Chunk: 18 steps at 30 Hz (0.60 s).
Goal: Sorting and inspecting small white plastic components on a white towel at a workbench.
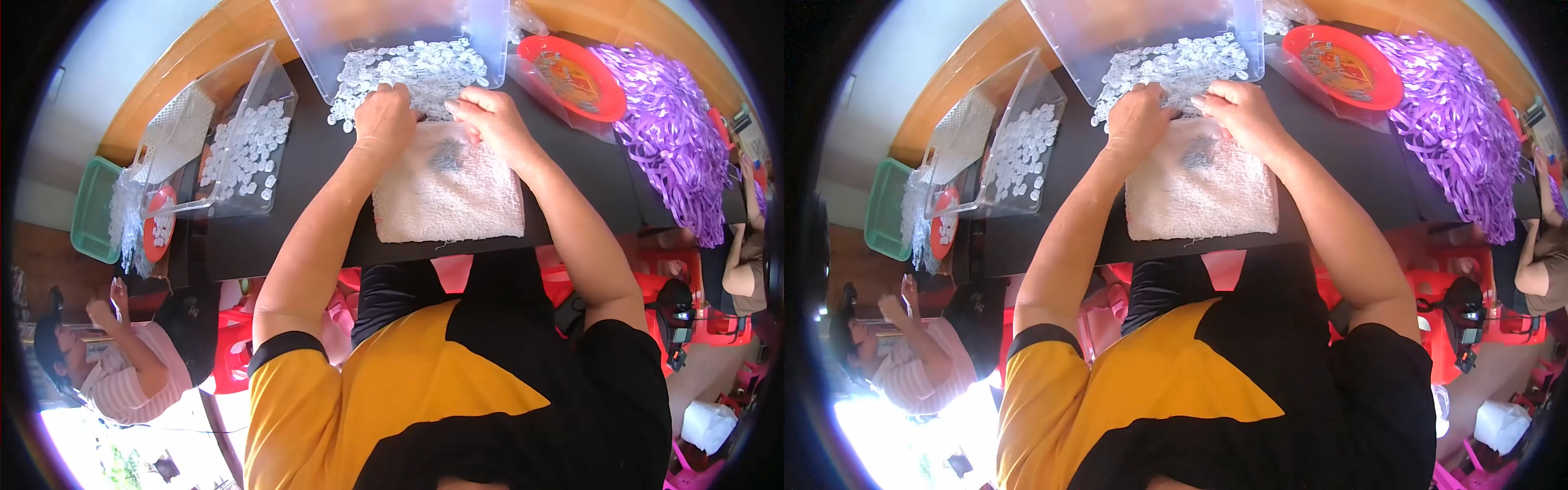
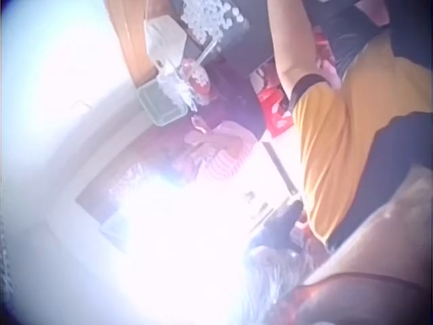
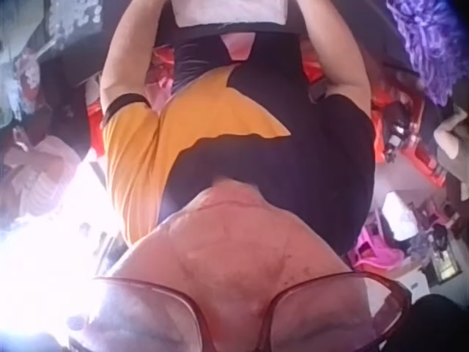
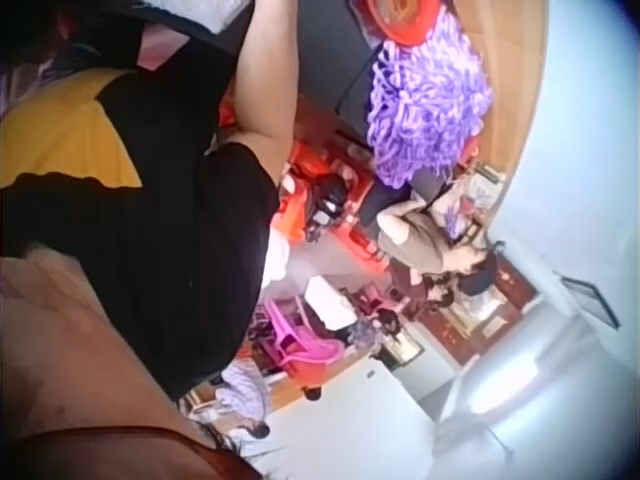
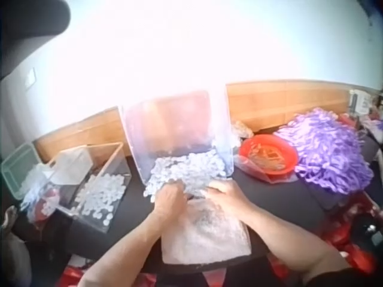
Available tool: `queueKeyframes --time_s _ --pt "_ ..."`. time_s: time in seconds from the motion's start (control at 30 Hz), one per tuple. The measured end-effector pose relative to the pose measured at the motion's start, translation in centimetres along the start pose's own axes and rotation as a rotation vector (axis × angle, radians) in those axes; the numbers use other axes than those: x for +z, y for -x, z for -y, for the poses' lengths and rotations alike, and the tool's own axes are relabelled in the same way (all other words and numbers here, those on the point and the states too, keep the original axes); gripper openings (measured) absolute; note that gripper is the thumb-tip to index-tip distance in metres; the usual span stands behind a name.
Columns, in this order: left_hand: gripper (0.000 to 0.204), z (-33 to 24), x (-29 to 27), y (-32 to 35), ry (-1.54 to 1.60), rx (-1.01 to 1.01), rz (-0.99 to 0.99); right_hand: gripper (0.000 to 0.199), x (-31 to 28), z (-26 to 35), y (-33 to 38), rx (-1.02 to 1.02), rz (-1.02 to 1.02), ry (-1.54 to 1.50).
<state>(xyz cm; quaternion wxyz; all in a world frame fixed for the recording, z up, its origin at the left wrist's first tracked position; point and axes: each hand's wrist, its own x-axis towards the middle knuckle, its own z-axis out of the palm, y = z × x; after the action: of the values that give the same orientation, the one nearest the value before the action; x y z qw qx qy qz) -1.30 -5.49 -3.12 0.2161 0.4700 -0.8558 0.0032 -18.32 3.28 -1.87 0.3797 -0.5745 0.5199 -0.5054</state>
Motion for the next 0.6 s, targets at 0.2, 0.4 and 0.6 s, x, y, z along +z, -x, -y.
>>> queueKeyframes --time_s 0.2,0.4,0.6 --pt "0.019 0.9 1.1 0.6 0.186 -0.055 -0.197 0.030 0.1 0.6 0.3 0.021 -0.001 -0.053" --pt "0.017 -0.4 -1.2 1.3 0.635 -0.191 -0.116 0.028 -0.2 0.3 0.2 0.029 -0.010 -0.031" --pt "0.014 -3.0 -4.3 2.2 1.369 -0.449 0.251 0.013 -0.5 0.9 0.4 -0.077 -0.020 -0.097"
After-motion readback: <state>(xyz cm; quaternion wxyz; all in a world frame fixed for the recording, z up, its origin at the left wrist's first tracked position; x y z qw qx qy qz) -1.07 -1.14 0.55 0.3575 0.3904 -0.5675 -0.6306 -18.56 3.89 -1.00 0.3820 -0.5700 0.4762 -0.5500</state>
